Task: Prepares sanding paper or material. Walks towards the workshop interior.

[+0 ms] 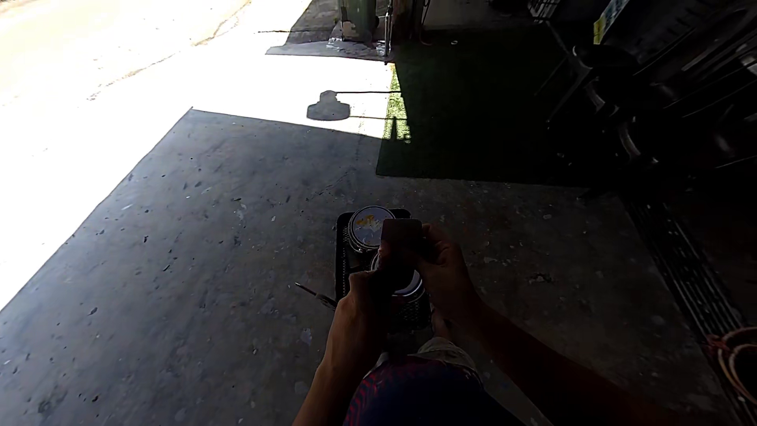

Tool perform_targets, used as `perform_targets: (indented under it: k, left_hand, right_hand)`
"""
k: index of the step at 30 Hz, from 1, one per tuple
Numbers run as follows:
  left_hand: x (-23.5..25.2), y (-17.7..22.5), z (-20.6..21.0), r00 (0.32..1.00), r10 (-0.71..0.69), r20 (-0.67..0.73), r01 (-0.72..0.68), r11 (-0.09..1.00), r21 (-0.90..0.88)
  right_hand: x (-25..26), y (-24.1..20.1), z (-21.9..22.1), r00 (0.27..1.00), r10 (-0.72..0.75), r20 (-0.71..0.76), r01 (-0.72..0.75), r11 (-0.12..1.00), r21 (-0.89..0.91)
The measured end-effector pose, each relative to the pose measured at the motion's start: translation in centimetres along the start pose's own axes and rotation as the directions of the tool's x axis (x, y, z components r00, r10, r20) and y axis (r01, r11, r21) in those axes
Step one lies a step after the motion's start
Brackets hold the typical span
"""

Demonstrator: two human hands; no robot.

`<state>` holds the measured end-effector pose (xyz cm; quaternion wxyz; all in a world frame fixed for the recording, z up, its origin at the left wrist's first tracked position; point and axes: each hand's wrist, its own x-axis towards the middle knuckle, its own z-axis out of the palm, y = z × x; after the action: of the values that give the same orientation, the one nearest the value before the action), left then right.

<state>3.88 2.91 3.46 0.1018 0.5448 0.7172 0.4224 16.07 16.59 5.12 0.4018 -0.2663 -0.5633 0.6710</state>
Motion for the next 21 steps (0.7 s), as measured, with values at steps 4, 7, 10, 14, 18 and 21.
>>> perform_targets:
  k: [4,7,10,14,18,21]
  left_hand:
    - [-0.7,-2.4,0.7,0.996,-0.063,-0.062,0.050,0.982,-0.182]
    - [-1.0,-3.3,1.0,0.988,-0.083,-0.131,0.048,0.966,-0.255]
    - [-1.4,-3.8,1.4,0.991,-0.021,-0.136,-0.004,0.984,-0.180]
    - [-2.1,-5.2,2.5,0.979,-0.106,-0.173,0.019,0.898,-0.439]
    - [-1.4,-4.8,4.5,0.895,-0.418,-0.157,0.169,0.642,-0.748]
    - [0.0,-3.5,6.8,0.838,-0.534,-0.112,0.247,0.555,-0.794]
  right_hand:
    - [0.7,0.6,-3.6,0.981,-0.194,-0.031,0.196,0.977,0.083]
    - [-1.2,2.3,-6.4,0.962,-0.188,0.198,0.219,0.965,-0.146]
    - [-1.2,2.3,-9.2,0.804,-0.127,0.581,0.479,0.717,-0.507]
    - [-1.5,1.1,-11.9,0.925,-0.081,0.370,0.350,0.557,-0.753]
    - [-3.0,1.2,-12.4,0.984,0.062,-0.165,-0.116,0.932,-0.344]
    - [-3.7,1.0,-12.4,0.926,0.177,-0.334,-0.224,0.969,-0.108]
